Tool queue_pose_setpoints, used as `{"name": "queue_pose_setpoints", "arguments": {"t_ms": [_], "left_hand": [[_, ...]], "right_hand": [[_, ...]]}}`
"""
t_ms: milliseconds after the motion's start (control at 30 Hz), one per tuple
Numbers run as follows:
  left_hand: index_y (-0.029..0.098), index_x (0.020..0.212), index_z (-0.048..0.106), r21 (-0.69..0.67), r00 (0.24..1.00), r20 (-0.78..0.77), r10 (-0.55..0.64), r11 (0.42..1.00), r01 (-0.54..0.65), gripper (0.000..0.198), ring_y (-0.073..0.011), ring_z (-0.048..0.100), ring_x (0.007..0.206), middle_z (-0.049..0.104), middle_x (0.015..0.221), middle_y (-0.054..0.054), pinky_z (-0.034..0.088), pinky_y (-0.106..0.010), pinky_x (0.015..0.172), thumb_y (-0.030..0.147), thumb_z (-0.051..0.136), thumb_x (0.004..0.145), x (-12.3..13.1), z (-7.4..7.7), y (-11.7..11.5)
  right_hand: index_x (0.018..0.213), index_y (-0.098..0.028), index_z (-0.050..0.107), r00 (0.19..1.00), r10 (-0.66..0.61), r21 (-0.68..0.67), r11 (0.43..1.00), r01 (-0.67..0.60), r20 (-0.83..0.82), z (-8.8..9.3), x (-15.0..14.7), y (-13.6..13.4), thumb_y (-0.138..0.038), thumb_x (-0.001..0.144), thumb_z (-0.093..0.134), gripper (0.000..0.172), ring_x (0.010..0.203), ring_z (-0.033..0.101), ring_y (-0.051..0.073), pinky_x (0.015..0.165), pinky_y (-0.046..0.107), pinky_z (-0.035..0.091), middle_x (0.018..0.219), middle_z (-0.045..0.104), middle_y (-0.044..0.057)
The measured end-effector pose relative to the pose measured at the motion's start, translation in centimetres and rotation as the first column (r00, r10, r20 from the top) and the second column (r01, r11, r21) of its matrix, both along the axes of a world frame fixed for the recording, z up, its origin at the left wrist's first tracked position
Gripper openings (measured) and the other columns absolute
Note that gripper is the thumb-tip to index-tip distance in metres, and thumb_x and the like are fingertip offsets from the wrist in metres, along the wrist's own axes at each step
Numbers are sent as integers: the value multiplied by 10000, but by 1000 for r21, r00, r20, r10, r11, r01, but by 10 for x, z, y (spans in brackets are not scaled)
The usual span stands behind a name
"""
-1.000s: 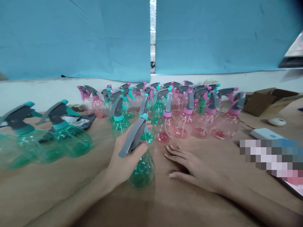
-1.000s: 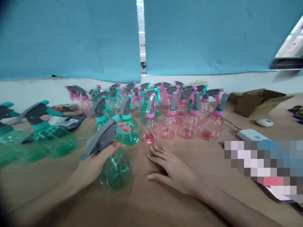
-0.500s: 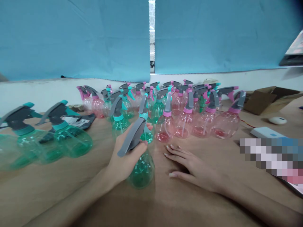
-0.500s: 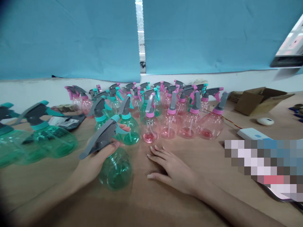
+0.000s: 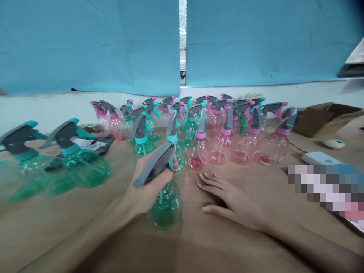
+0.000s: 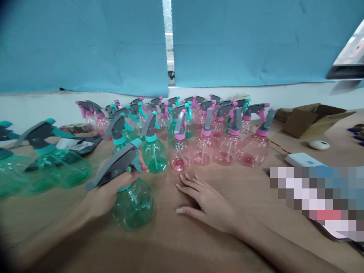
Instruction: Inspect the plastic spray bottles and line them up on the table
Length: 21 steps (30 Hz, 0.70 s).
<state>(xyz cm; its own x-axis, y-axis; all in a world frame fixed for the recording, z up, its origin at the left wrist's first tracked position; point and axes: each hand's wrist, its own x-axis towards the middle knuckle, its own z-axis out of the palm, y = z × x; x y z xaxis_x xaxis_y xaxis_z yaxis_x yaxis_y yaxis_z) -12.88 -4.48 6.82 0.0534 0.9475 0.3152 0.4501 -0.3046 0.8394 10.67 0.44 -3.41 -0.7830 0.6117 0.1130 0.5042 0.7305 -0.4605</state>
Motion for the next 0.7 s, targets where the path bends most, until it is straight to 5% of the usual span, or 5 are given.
{"name": "queue_pose_setpoints", "arguments": {"t_ms": [333,700], "left_hand": [[269,998,589,33,985,-87,148,989,-146,305,-171,541,611,579,674,33,427,-279,567,236,486,713,7,-3,0],[269,1041,614,128,967,-135,214,972,-197,339,-178,631,728,695,946,15,504,-281,680,242,499,723,11,-2,1]], "right_hand": [[1426,-262,310,1000,-6,-10,1000,6,-20,1,0,-1,-575,876,465,652,1390,210,247,1127,472,218,1505,270,20],[1423,-259,319,1000,-13,-8,1000,13,-17,0,0,-1,-580,872,466,654,1390,209,245,1130,467,218,1503,273,16]]}}
